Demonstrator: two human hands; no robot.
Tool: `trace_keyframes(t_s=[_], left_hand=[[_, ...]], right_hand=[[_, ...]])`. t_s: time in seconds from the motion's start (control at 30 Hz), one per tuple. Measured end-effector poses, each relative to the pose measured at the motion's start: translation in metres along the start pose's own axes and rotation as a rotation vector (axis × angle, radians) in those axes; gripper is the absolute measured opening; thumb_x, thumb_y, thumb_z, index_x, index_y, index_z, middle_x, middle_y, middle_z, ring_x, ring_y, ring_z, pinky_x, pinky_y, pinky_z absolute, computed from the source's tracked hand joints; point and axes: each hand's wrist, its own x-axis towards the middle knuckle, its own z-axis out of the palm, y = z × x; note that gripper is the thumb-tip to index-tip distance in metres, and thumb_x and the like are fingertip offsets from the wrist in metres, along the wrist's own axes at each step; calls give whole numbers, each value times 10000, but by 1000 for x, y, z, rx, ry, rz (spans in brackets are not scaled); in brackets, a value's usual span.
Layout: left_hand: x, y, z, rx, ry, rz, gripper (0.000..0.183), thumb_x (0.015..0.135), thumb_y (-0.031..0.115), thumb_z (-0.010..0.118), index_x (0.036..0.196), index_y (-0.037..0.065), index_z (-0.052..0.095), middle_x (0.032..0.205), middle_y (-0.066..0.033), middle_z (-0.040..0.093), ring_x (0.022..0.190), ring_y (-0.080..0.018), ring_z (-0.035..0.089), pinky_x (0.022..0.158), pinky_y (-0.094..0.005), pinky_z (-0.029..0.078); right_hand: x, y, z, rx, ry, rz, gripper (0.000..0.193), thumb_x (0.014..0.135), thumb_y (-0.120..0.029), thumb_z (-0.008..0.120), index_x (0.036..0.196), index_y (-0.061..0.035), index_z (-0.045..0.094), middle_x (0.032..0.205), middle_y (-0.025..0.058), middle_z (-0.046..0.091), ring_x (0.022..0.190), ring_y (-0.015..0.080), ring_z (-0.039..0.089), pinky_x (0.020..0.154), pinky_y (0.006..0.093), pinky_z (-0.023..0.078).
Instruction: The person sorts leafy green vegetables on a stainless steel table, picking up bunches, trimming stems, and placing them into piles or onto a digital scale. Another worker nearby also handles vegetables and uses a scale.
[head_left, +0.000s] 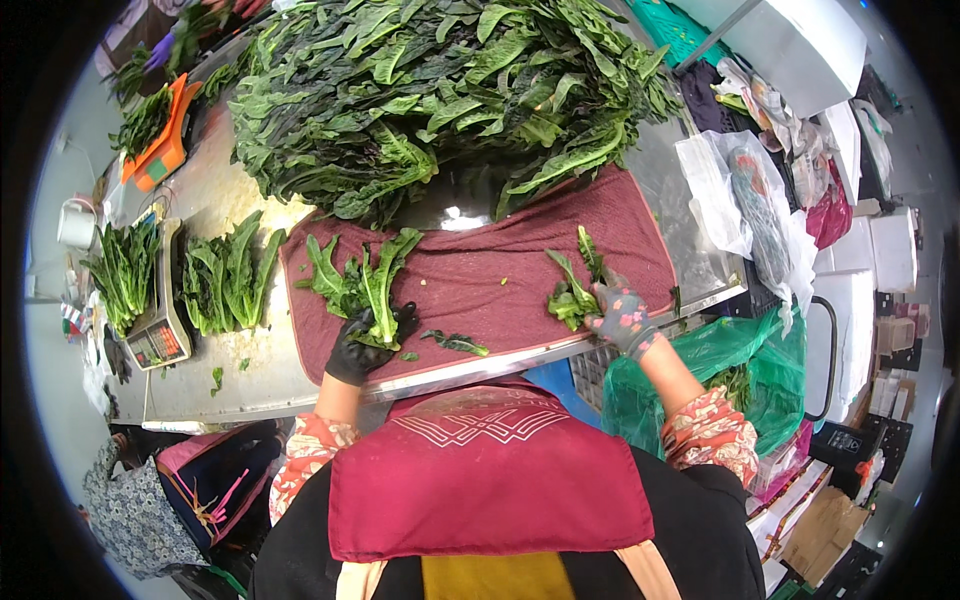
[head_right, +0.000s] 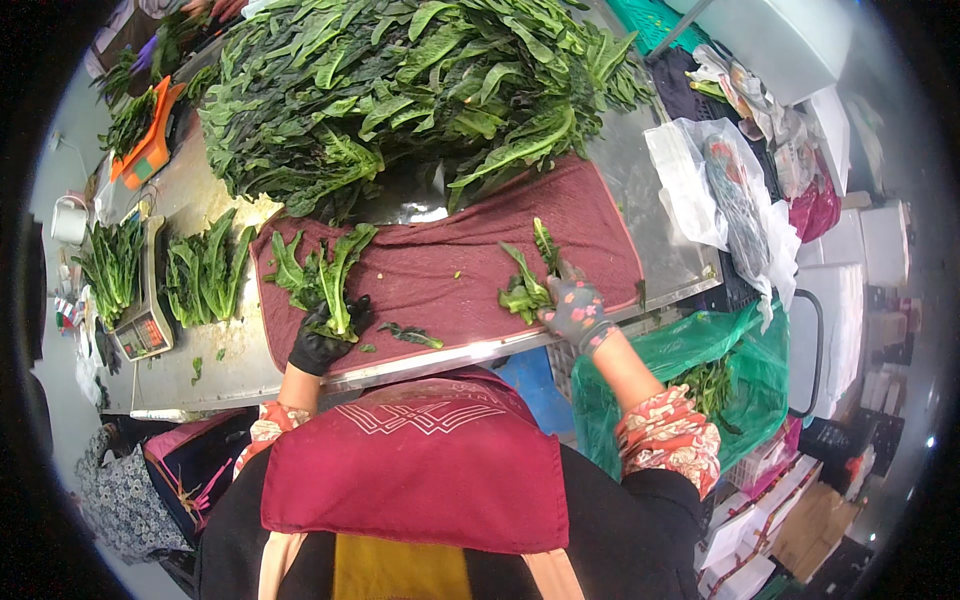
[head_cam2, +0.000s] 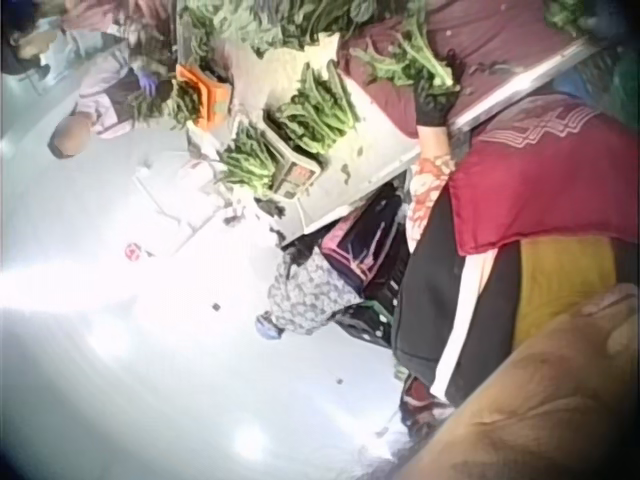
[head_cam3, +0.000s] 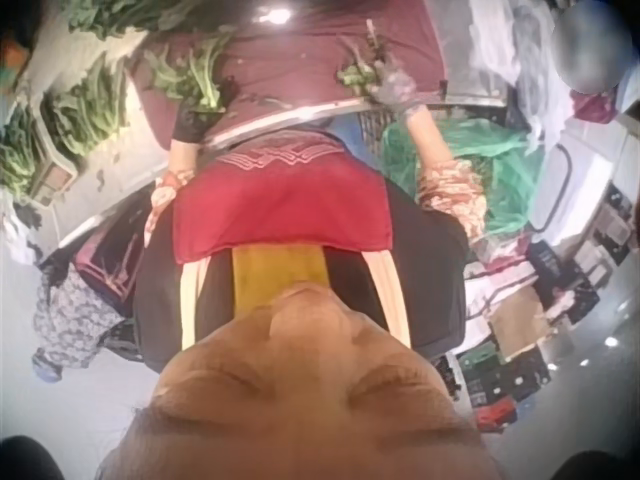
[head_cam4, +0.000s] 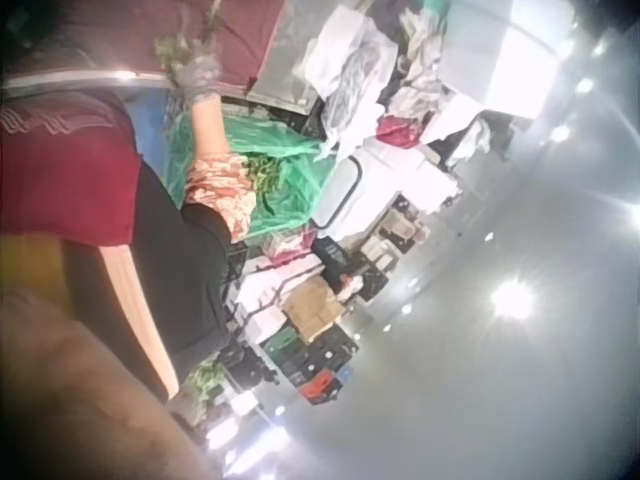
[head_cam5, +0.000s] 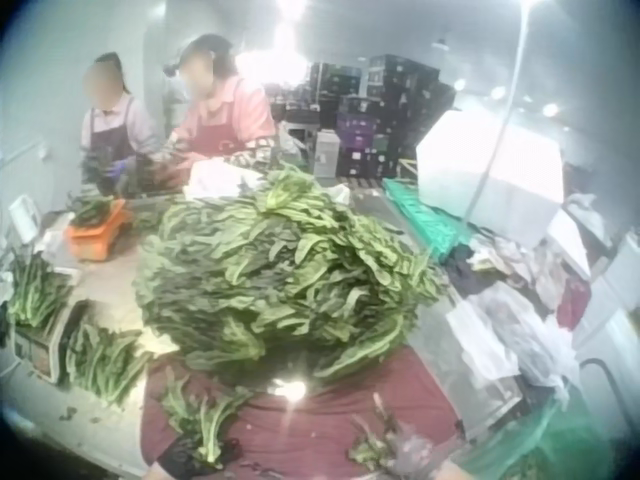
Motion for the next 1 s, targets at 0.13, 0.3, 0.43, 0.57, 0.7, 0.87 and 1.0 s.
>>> trace_keyframes(t_s=[0.13, 0.3, 0.43, 0.57, 0.7, 0.87, 1.0], left_hand=[[-2, 2, -7, 51, 21, 5, 360, 884, 237, 368, 1136, 17, 500, 1210, -236, 461, 1188, -373, 379, 1051, -506, 225], [-3, 2, -3, -55, 89, 25, 357, 870, 184, 432, 1159, -23, 462, 1163, -266, 492, 1163, -399, 410, 1022, -541, 254], [-3, -1, 7, -32, 26, 24, 363, 884, 197, 412, 1182, -6, 450, 1194, -285, 461, 1166, -404, 405, 1025, -542, 241], [-3, 4, -8, -476, 165, -46, 368, 890, 207, 401, 1192, 0, 441, 1214, -282, 446, 1172, -401, 400, 1029, -533, 240], [-1, 0, 3, -41, 45, 2, 370, 894, 225, 395, 1183, 0, 445, 1218, -281, 439, 1175, -392, 397, 1035, -508, 249], [0, -4, 22, -46, 175, 6, 317, 894, 239, 409, 1114, 32, 506, 1137, -223, 513, 1104, -350, 461, 1006, -478, 310], [-3, -2, 17, -18, 222, -2, 289, 857, 170, 464, 1092, 10, 514, 1060, -182, 568, 1059, -310, 503, 982, -454, 354]], right_hand=[[0, -51, -7, -107, 61, 101, 731, 635, -315, 675, 1255, -45, 396, 1240, 249, 407, 1055, 427, 459, 881, 459, 402], [10, -21, 8, 11, 112, 111, 768, 633, -219, 687, 1298, -81, 328, 1226, 228, 417, 1079, 400, 443, 910, 437, 387], [28, 5, 8, 165, 69, 210, 666, 644, -218, 695, 1208, -39, 391, 1046, 195, 496, 1003, 365, 505, 819, 416, 449], [38, -14, 10, -98, 67, 282, 577, 653, -217, 667, 1151, -12, 460, 1072, 204, 517, 956, 351, 539, 813, 414, 445], [45, 36, 20, 275, 231, 448, 514, 670, -226, 640, 1098, 31, 515, 963, 229, 599, 909, 342, 581, 799, 362, 463], [15, 93, -17, 936, 432, 718, 444, 690, -283, 653, 1037, -15, 580, 923, 66, 627, 803, 192, 586, 711, 320, 477], [-96, 177, -46, 1213, 680, 531, 365, 776, -300, 586, 1023, -31, 590, 915, 65, 621, 824, 190, 585, 737, 327, 474]])
